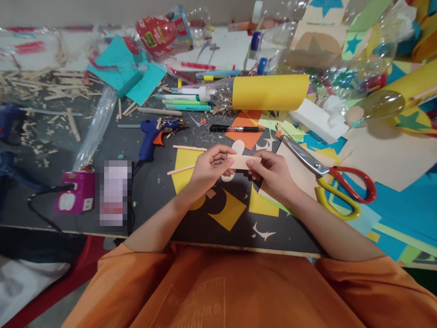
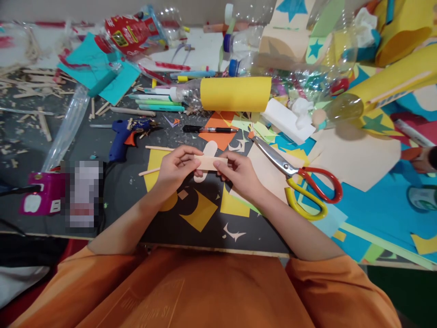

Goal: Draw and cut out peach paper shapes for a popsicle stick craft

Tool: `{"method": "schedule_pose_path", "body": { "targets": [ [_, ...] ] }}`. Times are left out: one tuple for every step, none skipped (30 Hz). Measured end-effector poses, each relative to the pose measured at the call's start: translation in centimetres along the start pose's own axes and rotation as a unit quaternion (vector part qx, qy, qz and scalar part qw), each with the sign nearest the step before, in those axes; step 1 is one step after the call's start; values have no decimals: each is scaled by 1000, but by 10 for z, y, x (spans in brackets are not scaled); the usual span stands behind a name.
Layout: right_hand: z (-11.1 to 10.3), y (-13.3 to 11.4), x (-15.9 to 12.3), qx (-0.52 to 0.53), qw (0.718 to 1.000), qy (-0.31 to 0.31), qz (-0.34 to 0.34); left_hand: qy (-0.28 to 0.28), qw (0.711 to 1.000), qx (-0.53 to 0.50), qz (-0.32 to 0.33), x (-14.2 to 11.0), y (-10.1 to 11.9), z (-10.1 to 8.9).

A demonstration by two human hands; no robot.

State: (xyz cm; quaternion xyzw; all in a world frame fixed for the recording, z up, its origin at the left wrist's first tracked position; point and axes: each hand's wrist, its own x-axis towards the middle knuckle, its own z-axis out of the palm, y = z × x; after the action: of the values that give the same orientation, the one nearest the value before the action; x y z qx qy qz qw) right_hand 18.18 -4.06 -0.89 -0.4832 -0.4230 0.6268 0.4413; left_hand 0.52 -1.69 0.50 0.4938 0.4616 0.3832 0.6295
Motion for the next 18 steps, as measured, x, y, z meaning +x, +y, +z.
{"method": "schedule_pose_path", "body": {
  "targets": [
    [0,1,0,5,1000,1,3,2,1000,2,-1,0,0,0],
    [-1,1,0,9,1000,2,5,2,1000,4,-2,0,0,0],
    [-1,2,0,12,1000,3,8,3,1000,6,-3,1,0,-1],
    [-1,2,0,14,1000,4,10,3,1000,8,-4,1,0,-1],
    [-1,2,0,14,1000,6,12,3,1000,9,-5,1,0,-1],
    [0,1,0,15,1000,7,14,3,1000,8,-6,1,0,-1],
    [0,1,0,16,1000,9,16,3,1000,6,-7,1,0,-1],
    [0,1,0,16,1000,9,19,3,1000,5,-7,1,-1,-1],
    [0,0,0,15,1000,9,22,3,1000,5,-8,1,-1,-1],
    [0,-1,0,14,1000,10,23,4,1000,5,-8,1,-1,-1],
    [0,-1,1,11,1000,10,22,5,1000,7,-9,1,-1,-1],
    [0,-2,1,7,1000,11,20,8,1000,9,-9,1,-1,-1],
    [0,-3,1,4,1000,11,17,10,1000,12,-9,1,0,-1],
    [0,-3,2,2,1000,11,15,12,1000,14,-8,0,0,-1],
    [0,-4,2,2,1000,12,13,13,1000,17,-7,0,0,-1],
    [0,-4,2,4,1000,10,13,14,1000,20,-6,0,0,-1],
    [0,-4,2,7,1000,8,14,14,1000,24,-6,0,1,-1],
    [0,-4,2,11,1000,7,15,14,1000,27,-5,-1,1,-1]
  ]
}}
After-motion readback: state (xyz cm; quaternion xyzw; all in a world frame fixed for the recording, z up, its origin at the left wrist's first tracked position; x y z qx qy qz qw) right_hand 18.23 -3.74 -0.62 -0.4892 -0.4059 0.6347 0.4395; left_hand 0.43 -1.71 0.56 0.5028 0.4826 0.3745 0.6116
